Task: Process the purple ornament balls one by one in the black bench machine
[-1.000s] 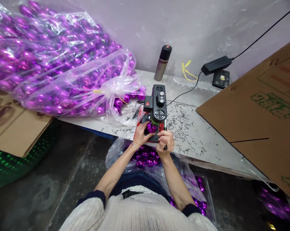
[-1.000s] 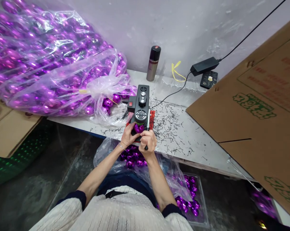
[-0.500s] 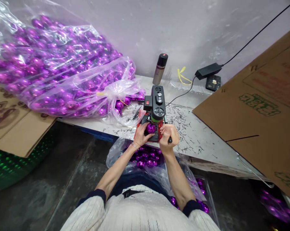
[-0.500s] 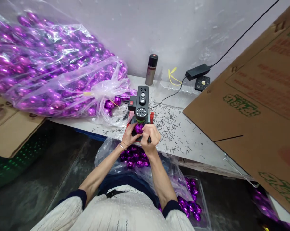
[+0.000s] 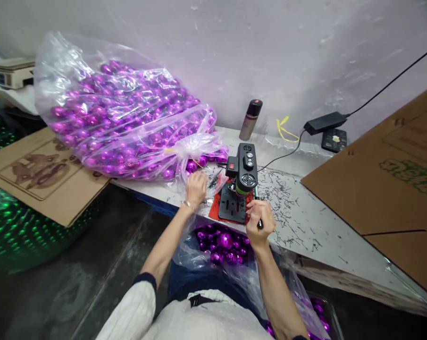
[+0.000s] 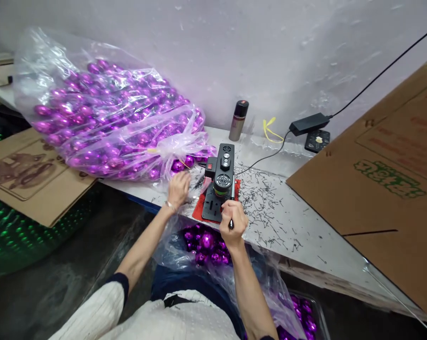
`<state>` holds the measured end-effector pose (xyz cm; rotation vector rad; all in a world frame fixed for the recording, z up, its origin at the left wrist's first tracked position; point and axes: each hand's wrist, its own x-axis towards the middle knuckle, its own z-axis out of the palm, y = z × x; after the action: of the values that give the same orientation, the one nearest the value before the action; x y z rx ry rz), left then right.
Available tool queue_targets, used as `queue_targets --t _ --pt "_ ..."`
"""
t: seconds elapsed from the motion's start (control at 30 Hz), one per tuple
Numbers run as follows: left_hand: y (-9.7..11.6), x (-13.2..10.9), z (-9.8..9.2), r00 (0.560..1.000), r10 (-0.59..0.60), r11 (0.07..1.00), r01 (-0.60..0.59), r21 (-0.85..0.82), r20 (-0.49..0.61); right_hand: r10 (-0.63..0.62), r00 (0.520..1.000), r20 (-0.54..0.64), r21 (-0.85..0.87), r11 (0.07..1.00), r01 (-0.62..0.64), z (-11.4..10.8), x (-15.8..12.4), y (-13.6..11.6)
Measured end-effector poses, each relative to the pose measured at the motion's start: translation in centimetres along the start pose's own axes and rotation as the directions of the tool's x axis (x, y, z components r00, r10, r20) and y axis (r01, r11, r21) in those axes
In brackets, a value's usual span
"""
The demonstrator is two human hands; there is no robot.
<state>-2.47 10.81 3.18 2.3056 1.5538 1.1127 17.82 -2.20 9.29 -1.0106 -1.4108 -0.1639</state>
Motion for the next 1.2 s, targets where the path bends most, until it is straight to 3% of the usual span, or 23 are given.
queue_targets --t 0.07,0.13,0.2,0.3,0.43,0.53,0.63,0.7,0.77,0.83,0.9,1.07,1.2 --pt "-2.3 4.7 -0.6 0.984 -0.175 0.976 0.169 0.140 0.034 -0.004 1.000 -0.002 0.005 1.000 0.004 0.0 0.1 -0.1" --pt "-3.7 7.9 -1.1 0.948 -0.290 0.921 0.240 0.308 0.128 -0.002 1.000 0.000 0.006 1.000 0.002 0.1 0.2 -0.3" --pt "-4.3 9.4 -1.3 0.905 -0.341 0.882 0.215 0.420 0.253 -0.001 1.000 0.005 0.005 1.000 0.001 0.1 0.3 -0.4" --pt "-4.2 9.8 -1.4 0.866 -0.341 0.886 0.165 0.434 0.366 0.002 1.000 0.007 0.000 1.000 -0.002 0.1 0.2 -0.5" --pt "-3.8 8.6 -1.8 0.878 -0.300 0.927 0.175 0.333 0.374 -0.003 1.000 0.024 0.002 1.000 0.003 0.0 0.2 -0.4" --pt "-3.5 7.0 -2.4 0.949 -0.181 0.983 0.173 0.053 0.258 -0.006 1.000 0.025 0.007 1.000 0.006 0.0 0.1 -0.3" --pt "-2.6 5.1 -3.0 0.988 -0.104 0.956 0.130 -0.263 0.110 0.001 1.000 0.015 0.002 1.000 -0.001 0.0 0.0 -0.2" --pt "-1.6 3.7 -3.2 0.983 -0.154 0.864 0.181 -0.470 0.095 0.005 1.000 0.015 0.001 1.000 -0.005 0.0 0.0 -0.2" --pt "-0.4 2.3 -3.0 0.948 -0.256 0.694 0.316 -0.647 0.188 0.001 1.000 0.019 0.004 1.000 -0.001 0.0 0.0 -0.2" --pt "0.7 0.8 -2.4 0.892 -0.326 0.508 0.444 -0.738 0.312 -0.011 1.000 0.023 0.004 1.000 0.010 0.0 0.1 -0.3" --pt "1.6 -0.7 -1.3 0.865 -0.339 0.425 0.492 -0.760 0.370 -0.019 0.999 0.027 -0.004 1.000 0.019 0.0 0.3 -0.4" --pt "3.3 -3.3 1.4 0.917 -0.214 0.563 0.398 -0.724 0.338 -0.023 0.998 0.054 -0.041 0.999 0.025 -0.4 1.3 -0.8" --pt "4.3 -4.3 2.7 0.930 -0.090 0.678 0.319 -0.662 0.356 -0.030 0.997 0.065 -0.058 0.998 0.033 -0.7 2.1 -1.0"
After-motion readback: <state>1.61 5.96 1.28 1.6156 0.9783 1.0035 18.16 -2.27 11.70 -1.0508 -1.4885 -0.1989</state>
